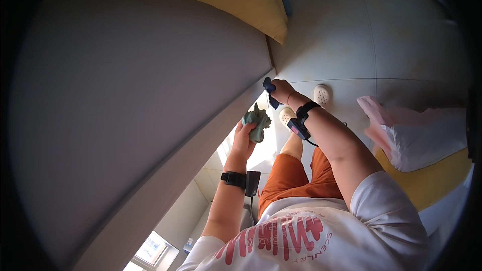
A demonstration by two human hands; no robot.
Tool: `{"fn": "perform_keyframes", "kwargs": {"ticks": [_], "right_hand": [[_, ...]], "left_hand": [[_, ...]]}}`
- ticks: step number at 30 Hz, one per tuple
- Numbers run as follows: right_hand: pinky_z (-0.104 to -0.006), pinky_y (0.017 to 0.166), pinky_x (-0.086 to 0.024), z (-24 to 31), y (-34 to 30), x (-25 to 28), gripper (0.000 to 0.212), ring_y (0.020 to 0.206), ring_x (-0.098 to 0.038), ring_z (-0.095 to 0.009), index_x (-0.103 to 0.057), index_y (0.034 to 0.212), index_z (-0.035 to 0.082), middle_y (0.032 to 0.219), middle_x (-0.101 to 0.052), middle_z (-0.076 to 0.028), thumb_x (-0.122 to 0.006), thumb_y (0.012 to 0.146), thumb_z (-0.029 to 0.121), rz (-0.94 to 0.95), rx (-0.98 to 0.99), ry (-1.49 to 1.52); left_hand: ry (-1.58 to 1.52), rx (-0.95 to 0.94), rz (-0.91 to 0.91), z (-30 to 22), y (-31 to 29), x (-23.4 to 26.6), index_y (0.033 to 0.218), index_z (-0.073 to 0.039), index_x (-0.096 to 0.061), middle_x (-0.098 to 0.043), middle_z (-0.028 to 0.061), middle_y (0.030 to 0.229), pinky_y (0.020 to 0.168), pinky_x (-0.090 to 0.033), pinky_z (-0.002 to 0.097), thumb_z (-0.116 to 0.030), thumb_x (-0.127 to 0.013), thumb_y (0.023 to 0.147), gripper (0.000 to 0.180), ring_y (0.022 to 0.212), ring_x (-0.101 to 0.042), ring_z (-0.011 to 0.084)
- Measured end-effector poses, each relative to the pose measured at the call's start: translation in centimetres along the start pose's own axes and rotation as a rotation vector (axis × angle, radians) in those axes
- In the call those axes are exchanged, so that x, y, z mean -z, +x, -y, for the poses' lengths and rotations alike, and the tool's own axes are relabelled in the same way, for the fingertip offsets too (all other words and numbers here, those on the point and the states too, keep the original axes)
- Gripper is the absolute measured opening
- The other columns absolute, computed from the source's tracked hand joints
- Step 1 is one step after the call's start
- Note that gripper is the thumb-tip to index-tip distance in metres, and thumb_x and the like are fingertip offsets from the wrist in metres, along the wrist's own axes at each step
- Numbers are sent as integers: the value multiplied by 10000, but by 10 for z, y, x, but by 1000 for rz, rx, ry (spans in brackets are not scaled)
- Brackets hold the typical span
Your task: The person brushes the surface of a bed runner, wipes a side table and washing machine with a cloth, and then cleans the windowsill, a chair, and a wardrobe door.
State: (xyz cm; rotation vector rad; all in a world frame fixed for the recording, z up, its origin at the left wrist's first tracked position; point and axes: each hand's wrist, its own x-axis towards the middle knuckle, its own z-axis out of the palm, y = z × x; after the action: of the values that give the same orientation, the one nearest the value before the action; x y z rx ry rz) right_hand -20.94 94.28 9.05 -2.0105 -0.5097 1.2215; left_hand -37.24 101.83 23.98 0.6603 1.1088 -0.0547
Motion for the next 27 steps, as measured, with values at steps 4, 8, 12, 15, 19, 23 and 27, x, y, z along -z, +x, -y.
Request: {"fn": "perform_keyframes", "kwargs": {"ticks": [4, 8, 12, 15, 19, 23, 27], "right_hand": [[-405, 794, -486, -8, 11, -39, 346, 869, -594, -375, -598, 1088, 12, 914, -612, -235, -553, 745, 32, -171, 217, 295], [-405, 850, -456, -46, 38, -104, 328, 935, -557, -362, -585, 1098, 38, 975, -582, -227, -551, 771, 45, -280, 144, 164], [-386, 850, -482, -113, 74, -107, 311, 975, -587, -340, -589, 1096, 27, 1039, -603, -229, -552, 787, 44, -20, -147, 132], [-410, 795, -498, -122, 86, -119, 292, 902, -590, -386, -587, 1063, 14, 947, -613, -239, -552, 775, 42, -319, 117, 229], [-413, 771, -497, -146, 122, -130, 265, 893, -589, -391, -591, 1044, 20, 911, -615, -242, -498, 796, 35, -74, 22, 1], [-425, 778, -481, -161, 143, -143, 245, 882, -591, -387, -575, 1031, 20, 927, -632, -217, -528, 796, 73, -185, -83, 158], [-386, 831, -475, -168, 146, -145, 333, 948, -584, -376, -574, 1082, -1, 999, -615, -233, -511, 762, 66, 77, -147, -15]], "left_hand": [[-91, -30, -69, 26, 3, 15, 1208, -46, -462, -571, 100, 1079, 716, -489, 289, -55, -473, 822, 386, 892, -578, 183], [-153, 21, -122, 48, 14, 27, 1235, -65, -448, -551, 98, 1098, 761, -491, 313, -46, -466, 808, 427, 918, -566, 191], [-71, 30, -145, 65, 23, 39, 1245, -47, -431, -544, 111, 1120, 771, -490, 322, -32, -471, 802, 445, 923, -566, 206], [55, -11, -197, 69, 25, 47, 1241, -54, -439, -570, 121, 1079, 728, -510, 320, -44, -471, 780, 462, 859, -588, 207], [23, 10, -211, 75, 36, 49, 1239, -49, -439, -578, 132, 1046, 724, -509, 329, -40, -483, 778, 463, 837, -593, 219], [15, 30, -181, 82, 36, 63, 1235, -49, -443, -571, 133, 1067, 743, -513, 335, -39, -498, 778, 461, 874, -594, 232], [-8, 78, -206, 83, 37, 64, 1235, -48, -445, -570, 134, 1076, 732, -518, 331, -30, -485, 779, 458, 879, -594, 231]]}}
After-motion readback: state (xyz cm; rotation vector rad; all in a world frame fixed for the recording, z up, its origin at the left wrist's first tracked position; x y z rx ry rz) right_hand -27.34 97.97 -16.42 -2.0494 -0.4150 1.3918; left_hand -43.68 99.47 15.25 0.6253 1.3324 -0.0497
